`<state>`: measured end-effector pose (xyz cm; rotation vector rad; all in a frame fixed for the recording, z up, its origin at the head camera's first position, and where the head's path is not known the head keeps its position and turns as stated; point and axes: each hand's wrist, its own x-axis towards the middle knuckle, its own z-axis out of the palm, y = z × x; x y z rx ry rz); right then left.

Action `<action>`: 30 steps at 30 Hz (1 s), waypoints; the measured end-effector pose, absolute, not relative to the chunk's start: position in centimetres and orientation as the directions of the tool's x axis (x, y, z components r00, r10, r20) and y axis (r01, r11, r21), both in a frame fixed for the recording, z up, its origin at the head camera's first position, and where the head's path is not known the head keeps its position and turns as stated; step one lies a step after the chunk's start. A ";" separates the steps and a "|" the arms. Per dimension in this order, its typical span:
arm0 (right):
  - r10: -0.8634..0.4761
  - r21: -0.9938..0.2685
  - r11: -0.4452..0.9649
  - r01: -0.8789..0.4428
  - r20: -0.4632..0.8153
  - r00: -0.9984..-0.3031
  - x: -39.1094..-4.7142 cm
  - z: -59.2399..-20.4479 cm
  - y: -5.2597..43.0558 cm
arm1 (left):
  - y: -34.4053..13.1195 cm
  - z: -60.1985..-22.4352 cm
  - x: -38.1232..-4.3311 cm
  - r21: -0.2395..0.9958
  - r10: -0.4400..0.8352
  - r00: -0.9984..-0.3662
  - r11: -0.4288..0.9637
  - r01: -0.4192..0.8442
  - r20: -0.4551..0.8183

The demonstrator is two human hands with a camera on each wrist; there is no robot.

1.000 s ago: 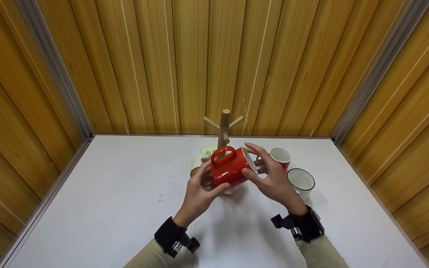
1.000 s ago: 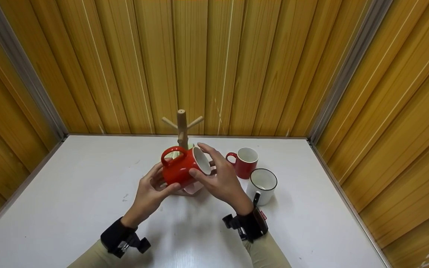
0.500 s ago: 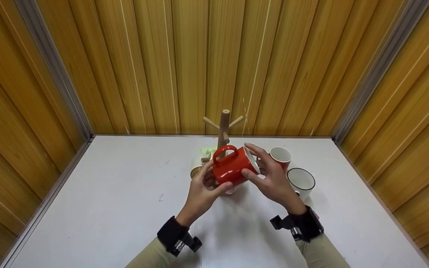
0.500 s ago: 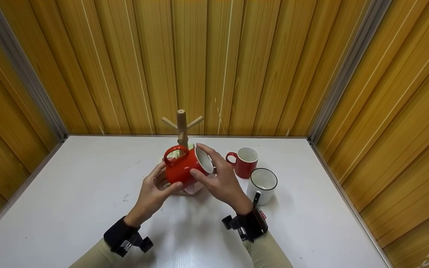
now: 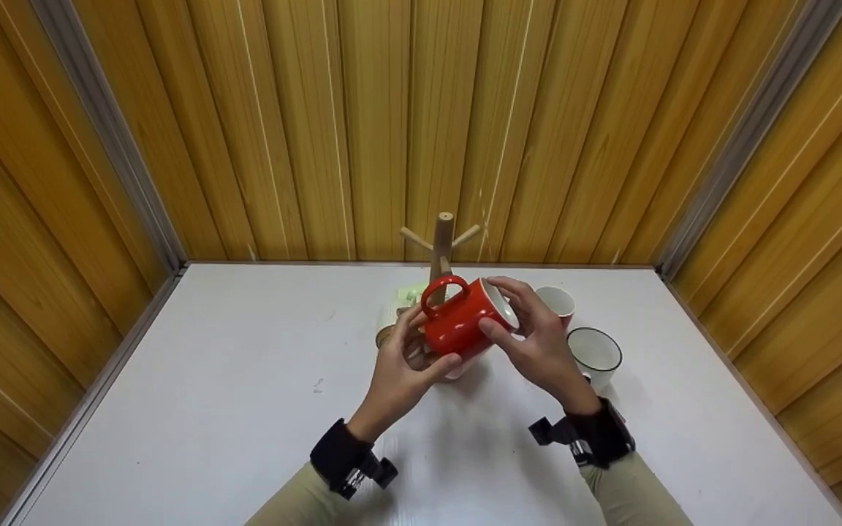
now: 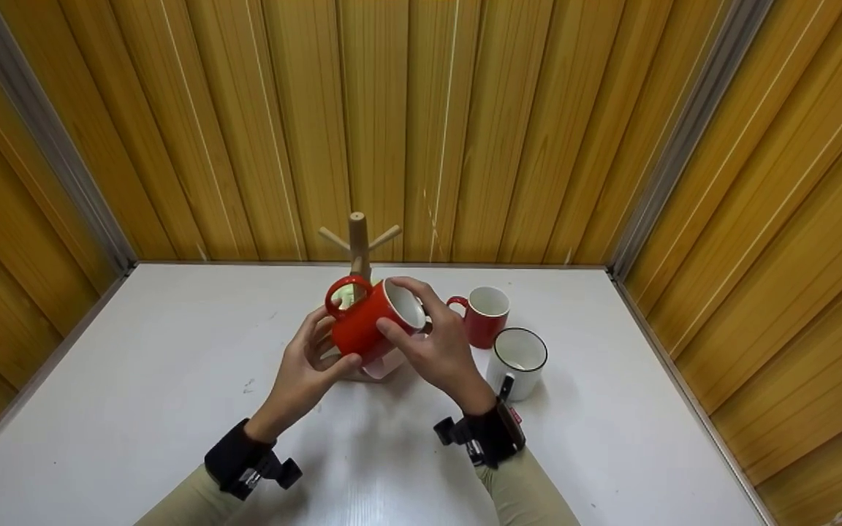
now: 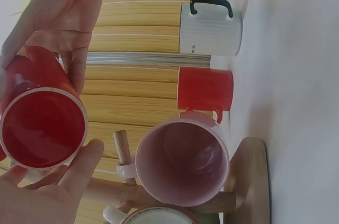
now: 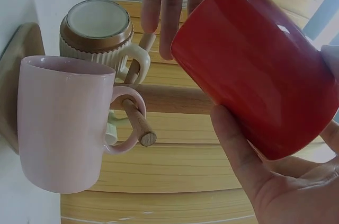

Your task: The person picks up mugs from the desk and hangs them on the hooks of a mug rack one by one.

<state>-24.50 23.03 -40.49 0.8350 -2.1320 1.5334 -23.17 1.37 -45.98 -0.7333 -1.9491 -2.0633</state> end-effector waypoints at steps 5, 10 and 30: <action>-0.213 -0.728 0.255 -0.637 0.600 -0.771 -24.6 -40.3 23.0 | 1.4 -46.0 -23.1 0.870 0.168 -0.854 -0.071 0.488 0.492; -0.196 -0.734 0.283 -0.618 0.587 -0.786 -24.6 -40.1 22.8 | 1.5 -45.9 -23.2 0.867 0.140 -0.858 -0.015 0.498 0.495; -0.177 -0.761 0.292 -0.580 0.553 -0.814 -24.4 -38.6 21.8 | 1.8 -45.7 -23.8 0.879 0.126 -0.875 0.040 0.474 0.467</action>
